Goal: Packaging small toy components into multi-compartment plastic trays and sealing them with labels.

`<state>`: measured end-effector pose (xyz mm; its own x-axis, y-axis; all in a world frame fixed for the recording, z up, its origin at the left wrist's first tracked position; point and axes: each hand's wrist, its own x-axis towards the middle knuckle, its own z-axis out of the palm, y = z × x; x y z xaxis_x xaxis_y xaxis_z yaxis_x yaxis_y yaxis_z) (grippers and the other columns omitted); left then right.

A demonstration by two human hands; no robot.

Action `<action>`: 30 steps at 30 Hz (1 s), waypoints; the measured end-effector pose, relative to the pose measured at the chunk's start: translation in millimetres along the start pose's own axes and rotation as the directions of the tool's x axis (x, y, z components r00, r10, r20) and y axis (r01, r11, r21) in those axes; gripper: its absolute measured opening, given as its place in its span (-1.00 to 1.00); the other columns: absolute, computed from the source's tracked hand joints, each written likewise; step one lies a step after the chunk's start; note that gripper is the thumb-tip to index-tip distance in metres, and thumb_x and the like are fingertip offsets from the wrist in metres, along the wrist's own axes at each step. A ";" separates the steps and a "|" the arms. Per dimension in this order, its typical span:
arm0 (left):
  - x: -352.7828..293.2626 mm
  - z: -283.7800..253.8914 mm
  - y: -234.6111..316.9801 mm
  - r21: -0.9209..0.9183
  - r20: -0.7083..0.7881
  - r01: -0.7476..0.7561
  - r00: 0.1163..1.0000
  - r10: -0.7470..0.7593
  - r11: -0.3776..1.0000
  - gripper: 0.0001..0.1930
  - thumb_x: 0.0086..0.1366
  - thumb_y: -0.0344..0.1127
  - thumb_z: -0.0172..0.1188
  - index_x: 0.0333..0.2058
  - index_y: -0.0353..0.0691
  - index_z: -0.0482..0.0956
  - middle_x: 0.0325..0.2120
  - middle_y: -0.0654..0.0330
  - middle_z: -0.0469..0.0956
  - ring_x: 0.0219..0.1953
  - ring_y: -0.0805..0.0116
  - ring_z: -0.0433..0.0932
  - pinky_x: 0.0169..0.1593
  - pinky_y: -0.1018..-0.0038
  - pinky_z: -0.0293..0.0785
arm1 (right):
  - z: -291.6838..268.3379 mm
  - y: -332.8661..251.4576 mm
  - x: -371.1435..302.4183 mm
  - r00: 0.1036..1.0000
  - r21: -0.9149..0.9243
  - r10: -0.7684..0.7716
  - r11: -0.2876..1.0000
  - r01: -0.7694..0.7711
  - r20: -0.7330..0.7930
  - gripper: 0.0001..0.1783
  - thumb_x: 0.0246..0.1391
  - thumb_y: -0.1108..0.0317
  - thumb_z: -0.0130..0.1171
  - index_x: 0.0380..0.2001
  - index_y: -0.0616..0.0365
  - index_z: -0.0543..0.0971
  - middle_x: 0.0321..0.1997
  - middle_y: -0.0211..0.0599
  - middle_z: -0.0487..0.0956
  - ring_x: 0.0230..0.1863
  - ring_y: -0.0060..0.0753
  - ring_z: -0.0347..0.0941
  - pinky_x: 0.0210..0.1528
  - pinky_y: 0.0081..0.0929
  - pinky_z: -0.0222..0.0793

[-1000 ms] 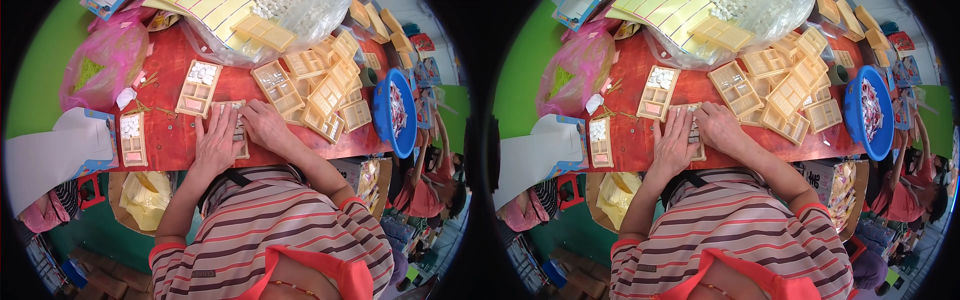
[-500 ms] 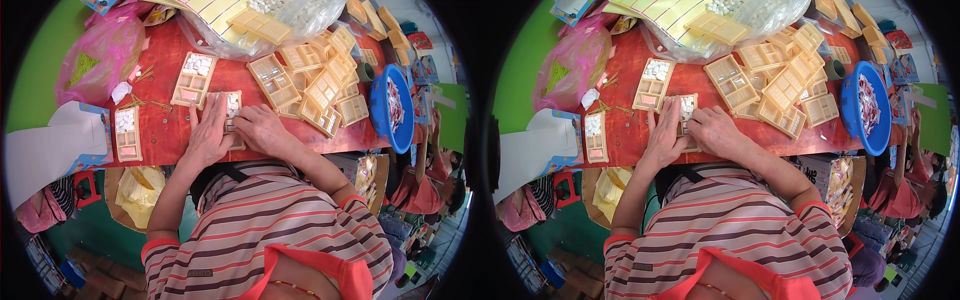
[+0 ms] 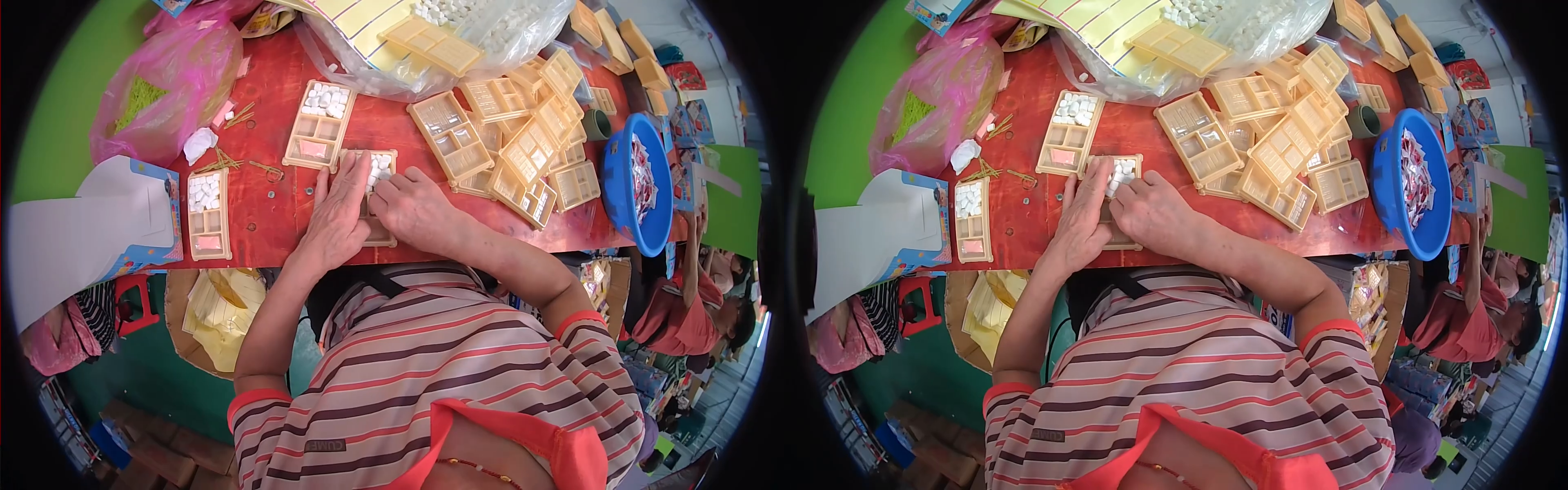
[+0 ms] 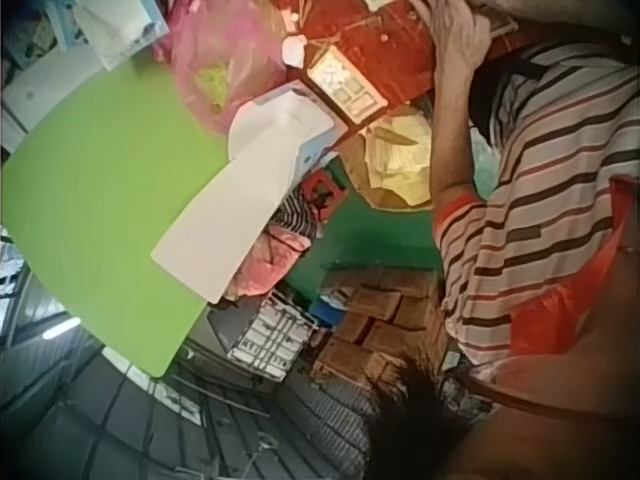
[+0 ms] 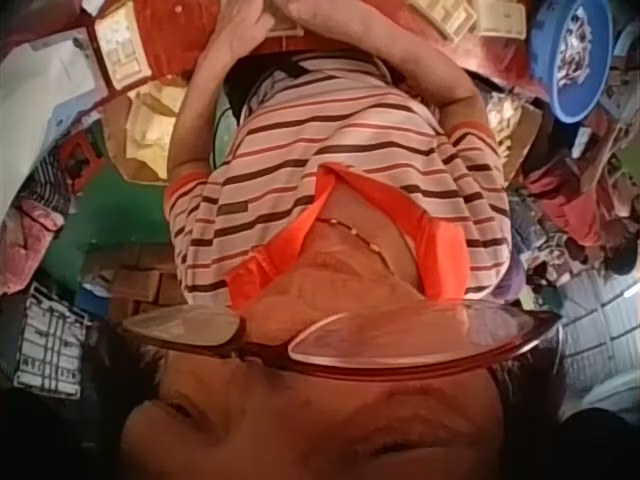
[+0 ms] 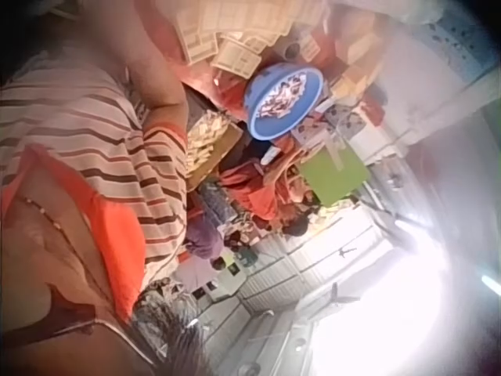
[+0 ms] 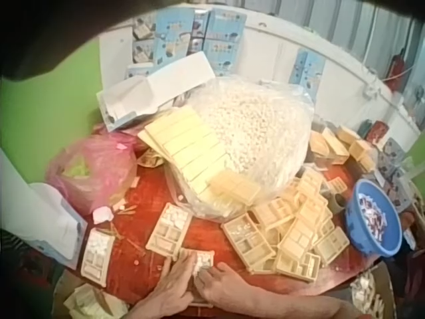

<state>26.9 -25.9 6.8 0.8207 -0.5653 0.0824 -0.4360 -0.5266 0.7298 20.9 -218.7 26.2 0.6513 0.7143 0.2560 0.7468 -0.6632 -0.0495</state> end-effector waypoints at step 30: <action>81.7 30.7 42.3 0.522 -0.166 -0.030 0.977 0.136 0.852 -0.79 0.13 -0.30 0.24 -0.26 -0.22 0.55 -0.05 -0.07 0.42 0.22 -0.15 0.27 0.31 -0.33 -0.19 | -29.7 112.4 -18.2 0.909 -0.061 0.413 0.908 -0.415 -0.046 -0.79 -0.13 0.44 0.22 -0.32 0.05 0.58 -0.22 -0.28 0.47 -0.10 -0.18 0.47 -0.04 -0.28 0.31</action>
<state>64.1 -113.9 23.6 0.8035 -0.5187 0.2920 -0.5891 -0.7633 0.2652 89.0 -312.9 44.7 0.8949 0.3654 0.2563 0.3989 -0.9124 -0.0920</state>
